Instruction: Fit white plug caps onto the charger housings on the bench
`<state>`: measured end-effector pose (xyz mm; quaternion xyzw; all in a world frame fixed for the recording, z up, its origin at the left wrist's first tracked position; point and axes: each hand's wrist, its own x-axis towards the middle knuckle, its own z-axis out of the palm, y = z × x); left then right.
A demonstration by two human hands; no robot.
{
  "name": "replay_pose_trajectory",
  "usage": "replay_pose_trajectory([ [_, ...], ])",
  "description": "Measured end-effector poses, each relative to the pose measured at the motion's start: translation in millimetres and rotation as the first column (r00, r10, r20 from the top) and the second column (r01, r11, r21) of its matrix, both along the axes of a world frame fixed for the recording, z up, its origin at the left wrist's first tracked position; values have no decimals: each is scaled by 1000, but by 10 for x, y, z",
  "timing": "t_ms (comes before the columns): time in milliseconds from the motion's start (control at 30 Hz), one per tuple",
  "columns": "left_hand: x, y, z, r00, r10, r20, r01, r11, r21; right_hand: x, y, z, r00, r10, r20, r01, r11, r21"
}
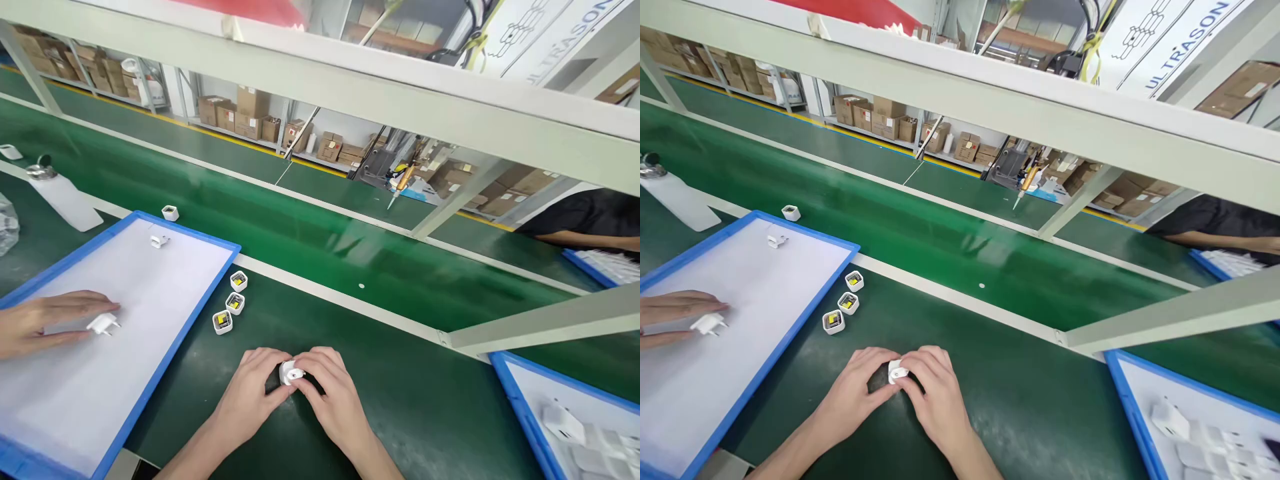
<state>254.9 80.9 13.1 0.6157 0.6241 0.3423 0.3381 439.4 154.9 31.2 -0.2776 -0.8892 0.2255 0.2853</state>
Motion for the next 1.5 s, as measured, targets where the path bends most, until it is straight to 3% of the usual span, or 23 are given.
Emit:
replay_pose_trajectory([
  [133, 43, 5, -42, 999, 36, 29, -37, 999, 38, -23, -12, 70, 991, -48, 124, 39, 996, 75],
  [333, 27, -5, -60, 998, 42, 51, -44, 998, 47, -58, 38, 252, 959, 14, 285, -65, 984, 168],
  [667, 37, 21, -59, 995, 73, 64, -78, 994, 79, -87, 131, 248, 947, 135, 292, -166, 982, 84],
  [833, 38, 10, -138, 995, 65, 70, -70, 995, 71, -81, 116, 107, 968, 105, 228, -112, 994, 18],
  [1000, -29, -63, -65, 962, 113, 250, -69, 982, -176, 69, 11, -61, 1000, -2, 18, 5, 987, -158],
  [1167, -1, -154, 151, 774, 150, 615, 53, 953, -300, 221, -256, -48, 998, 42, -56, -51, 985, -163],
  [1267, 104, -212, 204, 710, 136, 691, 121, 943, -309, 222, -463, -8, 995, 13, -103, -29, 989, -146],
  [1367, 209, -306, 173, 724, 119, 680, 147, 936, -320, 243, -658, 59, 978, -91, -188, 55, 980, -190],
  [1500, 281, -421, 14, 783, 125, 609, 64, 958, -280, 410, -828, 181, 949, -207, -239, 148, 959, -241],
])
